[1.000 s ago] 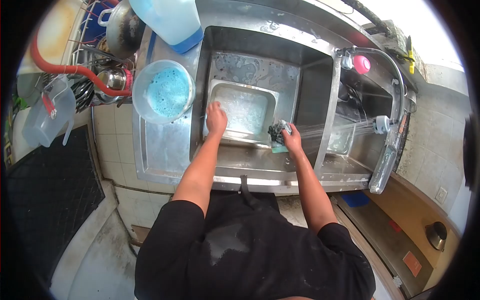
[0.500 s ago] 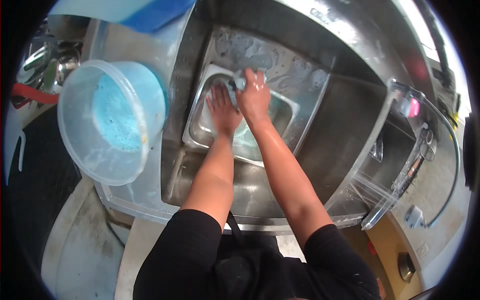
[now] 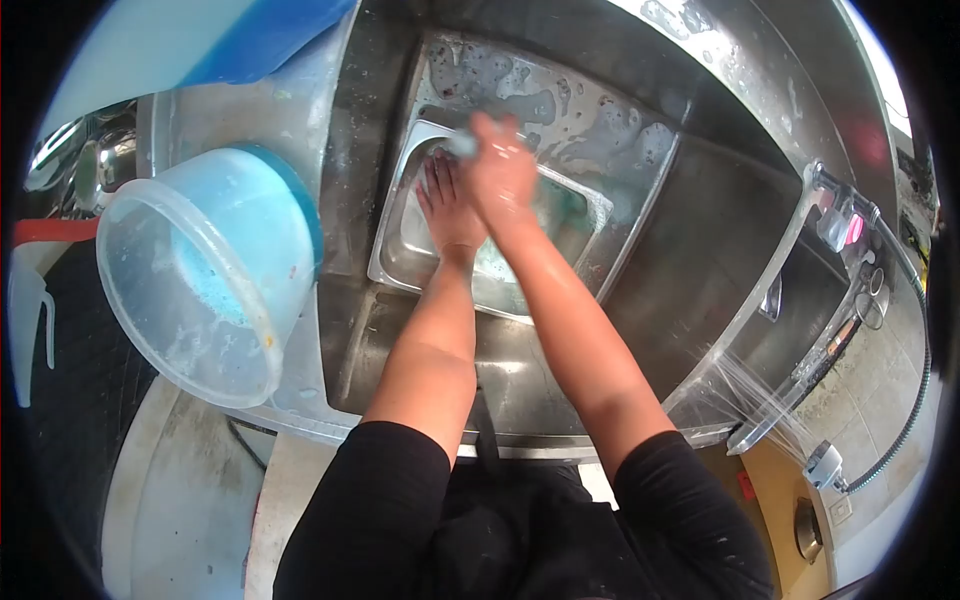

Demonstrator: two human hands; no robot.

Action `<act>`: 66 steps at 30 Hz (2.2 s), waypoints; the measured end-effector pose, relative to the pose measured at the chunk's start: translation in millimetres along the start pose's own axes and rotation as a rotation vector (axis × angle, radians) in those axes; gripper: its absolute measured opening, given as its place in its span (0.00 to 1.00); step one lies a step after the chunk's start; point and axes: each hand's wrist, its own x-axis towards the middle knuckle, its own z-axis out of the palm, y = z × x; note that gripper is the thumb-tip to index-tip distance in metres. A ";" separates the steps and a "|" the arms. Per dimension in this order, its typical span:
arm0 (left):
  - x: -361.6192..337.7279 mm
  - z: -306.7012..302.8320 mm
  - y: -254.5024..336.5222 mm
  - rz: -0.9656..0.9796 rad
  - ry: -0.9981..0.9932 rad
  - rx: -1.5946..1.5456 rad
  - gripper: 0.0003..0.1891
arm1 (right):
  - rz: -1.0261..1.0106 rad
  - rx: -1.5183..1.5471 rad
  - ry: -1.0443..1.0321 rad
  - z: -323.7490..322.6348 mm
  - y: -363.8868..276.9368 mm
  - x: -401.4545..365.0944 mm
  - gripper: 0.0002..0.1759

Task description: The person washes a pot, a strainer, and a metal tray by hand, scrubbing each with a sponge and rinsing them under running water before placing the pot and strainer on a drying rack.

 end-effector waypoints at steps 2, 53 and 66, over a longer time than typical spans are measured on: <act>1.5 3.5 0.2 0.005 -0.016 -0.020 0.49 | 0.006 0.028 -0.025 -6.8 -11.1 1.1 0.27; -1.1 -12.0 4.5 -0.084 0.210 -0.152 0.44 | -0.351 -1.146 -0.363 20.3 115.0 -64.1 0.10; -2.8 -7.8 4.8 -0.050 0.255 -0.152 0.43 | -0.075 -0.529 -0.683 -3.6 116.4 -154.4 0.12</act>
